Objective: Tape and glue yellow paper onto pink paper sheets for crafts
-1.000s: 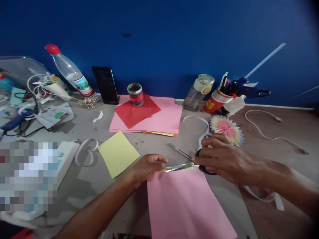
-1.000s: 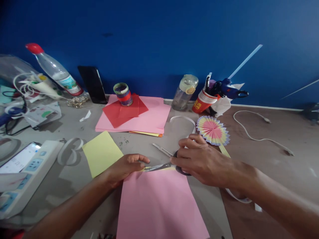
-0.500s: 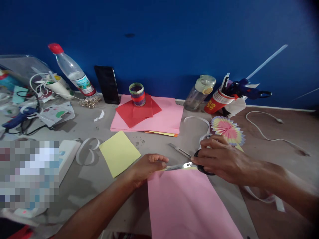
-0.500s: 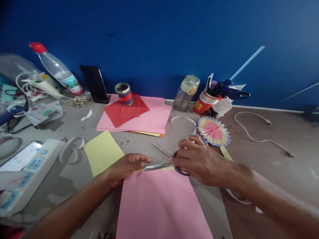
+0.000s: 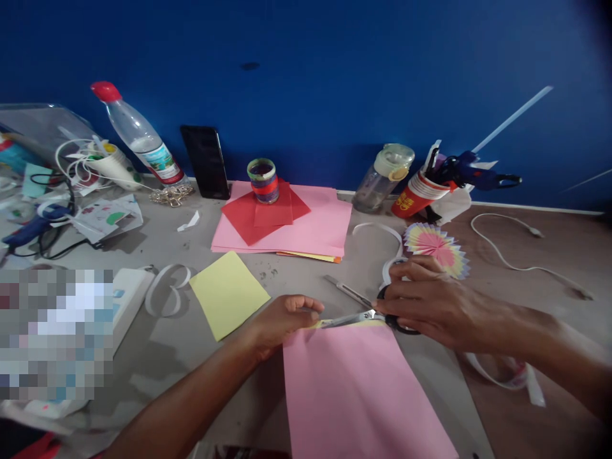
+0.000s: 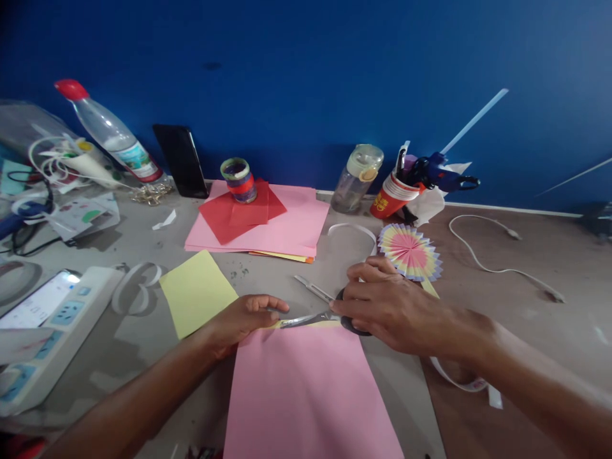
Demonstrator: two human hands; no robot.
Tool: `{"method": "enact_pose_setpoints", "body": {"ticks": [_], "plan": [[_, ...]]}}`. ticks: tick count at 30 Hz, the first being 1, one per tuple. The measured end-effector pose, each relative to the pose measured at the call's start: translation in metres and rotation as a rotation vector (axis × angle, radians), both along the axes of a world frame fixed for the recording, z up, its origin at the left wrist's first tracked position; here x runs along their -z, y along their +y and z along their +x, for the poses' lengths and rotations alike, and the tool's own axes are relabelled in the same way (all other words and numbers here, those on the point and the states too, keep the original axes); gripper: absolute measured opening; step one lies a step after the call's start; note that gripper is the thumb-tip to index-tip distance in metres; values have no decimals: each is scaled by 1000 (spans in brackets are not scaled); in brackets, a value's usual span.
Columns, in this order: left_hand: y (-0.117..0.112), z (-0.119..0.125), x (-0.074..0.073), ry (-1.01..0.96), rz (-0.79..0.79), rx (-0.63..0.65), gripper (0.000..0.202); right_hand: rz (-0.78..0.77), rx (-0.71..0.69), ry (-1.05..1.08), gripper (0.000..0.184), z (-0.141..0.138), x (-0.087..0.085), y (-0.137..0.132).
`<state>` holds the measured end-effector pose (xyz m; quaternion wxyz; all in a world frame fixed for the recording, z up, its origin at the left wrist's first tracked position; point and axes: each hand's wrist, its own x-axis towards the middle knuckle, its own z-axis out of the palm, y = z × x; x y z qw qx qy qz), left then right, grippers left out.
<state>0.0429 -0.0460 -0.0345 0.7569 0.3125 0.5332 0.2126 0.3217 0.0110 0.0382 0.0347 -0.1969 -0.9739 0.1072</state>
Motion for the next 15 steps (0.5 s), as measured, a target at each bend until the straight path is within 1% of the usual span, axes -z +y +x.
{"method": "enact_pose_setpoints", "body": {"ticks": [5, 10, 15], "plan": [[0, 1, -1, 27, -3, 16, 43, 16, -3, 18, 29, 0, 3, 0], [1, 1, -2, 11, 1, 7, 43, 20, 9, 36, 28, -1, 4, -1], [1, 1, -2, 14, -11, 1, 42, 18, 2, 43, 30, -2, 10, -1]]}}
